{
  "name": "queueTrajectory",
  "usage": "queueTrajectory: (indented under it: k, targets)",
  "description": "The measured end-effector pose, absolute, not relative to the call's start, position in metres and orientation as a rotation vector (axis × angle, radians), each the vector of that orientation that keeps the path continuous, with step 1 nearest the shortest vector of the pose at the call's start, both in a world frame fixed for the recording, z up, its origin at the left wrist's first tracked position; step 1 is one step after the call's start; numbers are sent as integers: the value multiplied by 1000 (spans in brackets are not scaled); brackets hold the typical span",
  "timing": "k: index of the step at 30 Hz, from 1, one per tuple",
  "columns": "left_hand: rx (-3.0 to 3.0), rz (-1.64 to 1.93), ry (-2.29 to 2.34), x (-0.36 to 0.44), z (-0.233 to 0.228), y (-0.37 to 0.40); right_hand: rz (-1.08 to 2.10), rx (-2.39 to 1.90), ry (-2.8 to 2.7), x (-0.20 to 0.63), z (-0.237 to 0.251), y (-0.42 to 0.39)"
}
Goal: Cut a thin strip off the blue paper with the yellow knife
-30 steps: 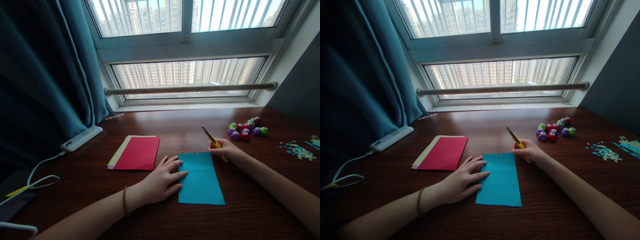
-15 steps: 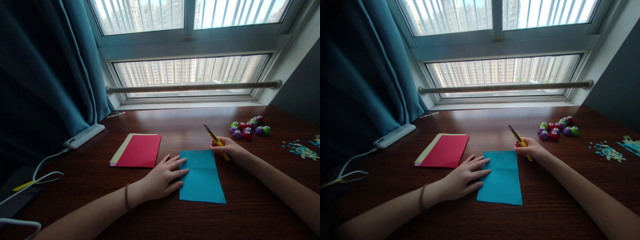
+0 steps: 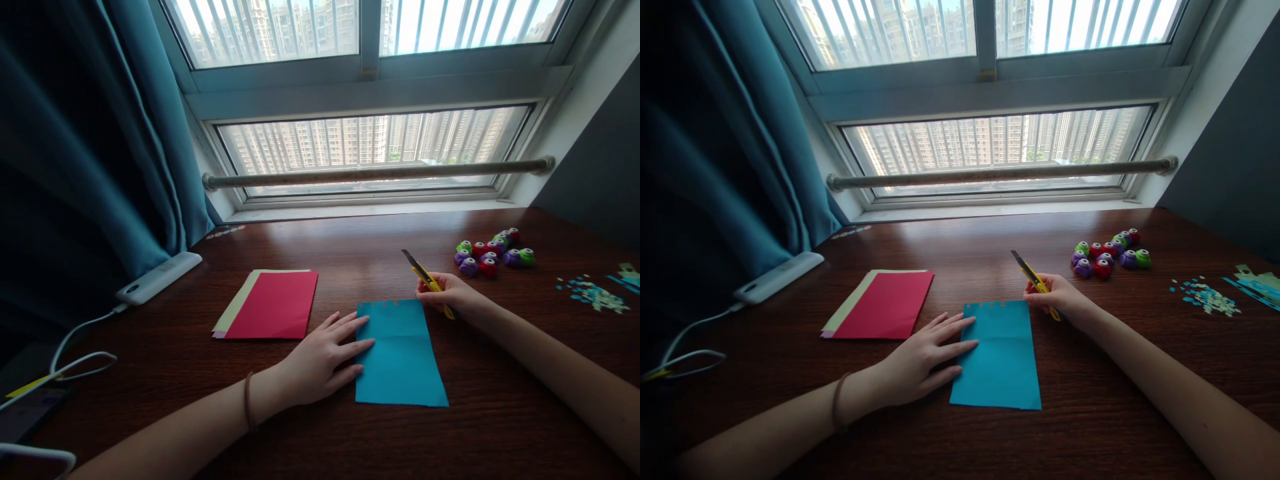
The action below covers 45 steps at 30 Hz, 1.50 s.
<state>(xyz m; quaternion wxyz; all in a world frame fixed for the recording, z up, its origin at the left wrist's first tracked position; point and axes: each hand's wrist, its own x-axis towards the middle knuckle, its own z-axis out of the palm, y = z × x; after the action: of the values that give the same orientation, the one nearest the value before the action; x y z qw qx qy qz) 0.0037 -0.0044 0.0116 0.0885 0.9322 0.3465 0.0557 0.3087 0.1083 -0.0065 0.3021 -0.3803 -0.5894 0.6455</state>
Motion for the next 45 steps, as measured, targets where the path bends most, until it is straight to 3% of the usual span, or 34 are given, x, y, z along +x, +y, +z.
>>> queueTrajectory:
  k: [45]
  targets:
    - [2742,194,1032,4,14,-4,1625,-1065,-1594,305,-2,104]
